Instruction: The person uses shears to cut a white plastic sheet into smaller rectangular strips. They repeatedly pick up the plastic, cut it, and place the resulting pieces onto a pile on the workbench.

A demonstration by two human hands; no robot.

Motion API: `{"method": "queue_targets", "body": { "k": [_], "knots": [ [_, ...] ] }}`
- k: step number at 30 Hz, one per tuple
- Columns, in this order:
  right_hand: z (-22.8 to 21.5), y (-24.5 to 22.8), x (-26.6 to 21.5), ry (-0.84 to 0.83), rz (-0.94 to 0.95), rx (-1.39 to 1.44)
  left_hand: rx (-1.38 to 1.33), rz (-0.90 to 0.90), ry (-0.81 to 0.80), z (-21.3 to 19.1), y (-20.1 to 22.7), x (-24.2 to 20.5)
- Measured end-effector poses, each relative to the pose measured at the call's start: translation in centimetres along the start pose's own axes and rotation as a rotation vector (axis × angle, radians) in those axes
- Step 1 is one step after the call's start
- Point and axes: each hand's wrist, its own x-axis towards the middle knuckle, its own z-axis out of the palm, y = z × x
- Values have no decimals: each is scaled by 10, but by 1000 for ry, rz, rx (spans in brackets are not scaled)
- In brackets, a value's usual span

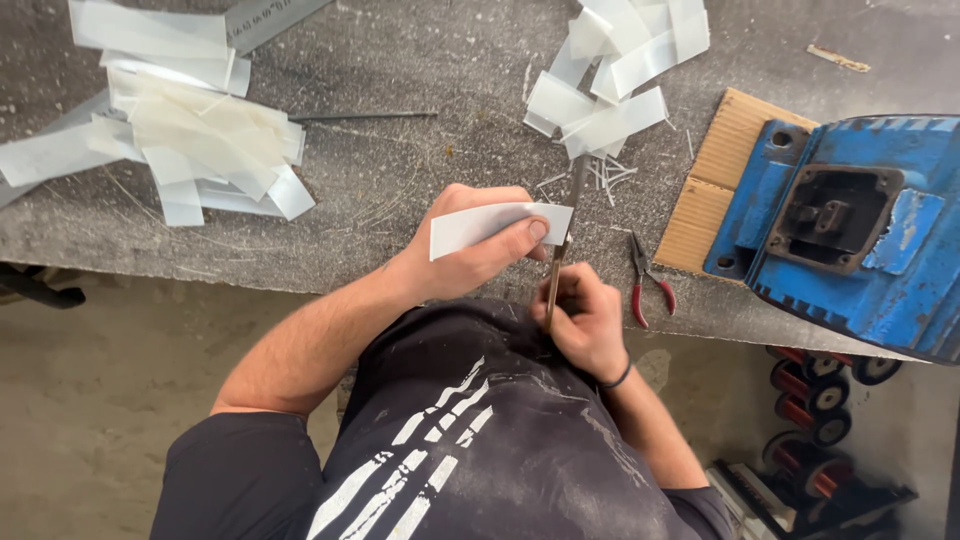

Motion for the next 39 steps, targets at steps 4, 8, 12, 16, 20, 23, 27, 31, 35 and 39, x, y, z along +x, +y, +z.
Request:
{"method": "queue_targets", "body": {
  "k": [4,8,12,16,20,23,27,31,35,39],
  "knots": [
    [-12,-51,17,217,101,-349,-9,-29,-6,1,-2,3],
    [-25,-65,13,296,19,-622,5,-30,-48,2,-5,7],
    [-27,-62,11,254,-95,-688,-38,-31,-51,-2,-5,12],
    [-27,-46,13,162,-81,-690,-94,-26,141,-53,-23,-9],
    [-30,-49,21,82,-2,-696,122,-233,212,-134,5,-34],
    [-35,-58,25,-24,12,-705,504,-537,206,-174,49,-46],
    [-43,-64,27,-74,21,-708,1298,-412,508,-173,92,-49],
    [-48,-74,22,-103,-41,-669,1106,269,290,-117,57,13],
    [-44,-61,13,25,-57,-750,1231,208,-70,4,47,97],
    [-42,-53,4,110,-132,-605,1275,268,-126,51,9,128]
  ]
}}
